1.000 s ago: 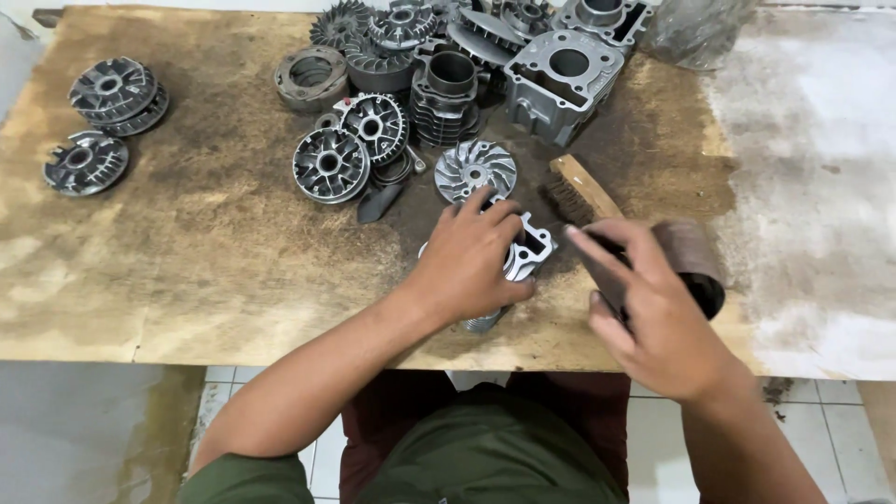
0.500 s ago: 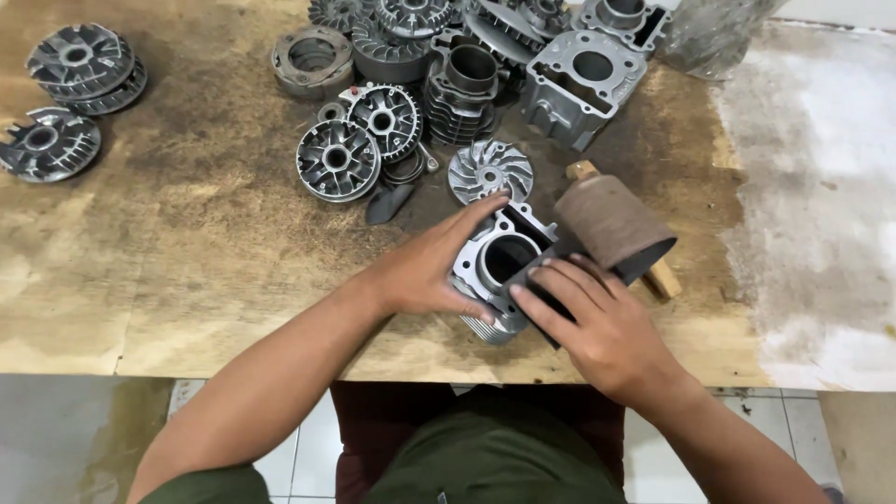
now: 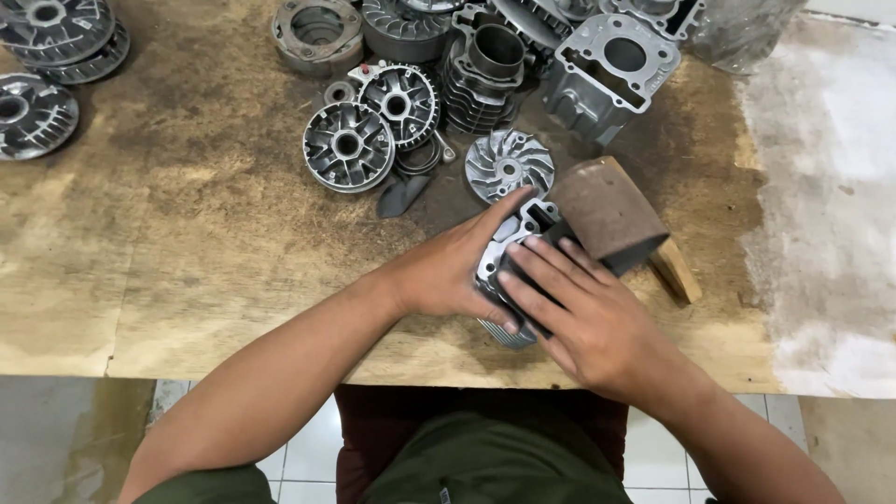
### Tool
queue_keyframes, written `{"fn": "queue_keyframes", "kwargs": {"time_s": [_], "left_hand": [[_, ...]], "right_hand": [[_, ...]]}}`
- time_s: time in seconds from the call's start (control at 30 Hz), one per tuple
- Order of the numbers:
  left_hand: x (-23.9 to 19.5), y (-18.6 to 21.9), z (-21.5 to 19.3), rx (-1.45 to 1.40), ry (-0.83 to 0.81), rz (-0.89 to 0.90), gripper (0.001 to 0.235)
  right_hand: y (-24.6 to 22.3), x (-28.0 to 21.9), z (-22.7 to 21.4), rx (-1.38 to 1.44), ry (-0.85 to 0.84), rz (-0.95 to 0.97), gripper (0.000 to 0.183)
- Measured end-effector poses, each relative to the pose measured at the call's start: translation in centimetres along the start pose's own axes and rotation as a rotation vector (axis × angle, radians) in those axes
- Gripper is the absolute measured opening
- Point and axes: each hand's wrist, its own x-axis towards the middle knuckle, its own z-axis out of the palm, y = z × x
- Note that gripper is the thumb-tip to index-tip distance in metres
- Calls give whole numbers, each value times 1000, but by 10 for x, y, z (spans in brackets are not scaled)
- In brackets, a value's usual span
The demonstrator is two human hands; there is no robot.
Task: Sanding the gasket surfaces of a motorcycle engine cylinder block.
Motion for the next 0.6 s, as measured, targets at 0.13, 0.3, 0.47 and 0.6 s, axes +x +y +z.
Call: {"fn": "queue_keyframes", "kwargs": {"time_s": [0.13,0.3,0.47,0.6], "left_hand": [[1,-1,-1,-31,-35,-72,148],[1,-6,1,14,-13,-51,155],[0,1,0,24,-3,-56,150],[0,-4,1,36,1,-26,151]], "right_hand": [[22,1,20,-46,-117,14,61],[24,3,17,-41,-88,103,69],[10,-11,10,2,27,160,55],[5,-30,20,-44,76,126,54]]}}
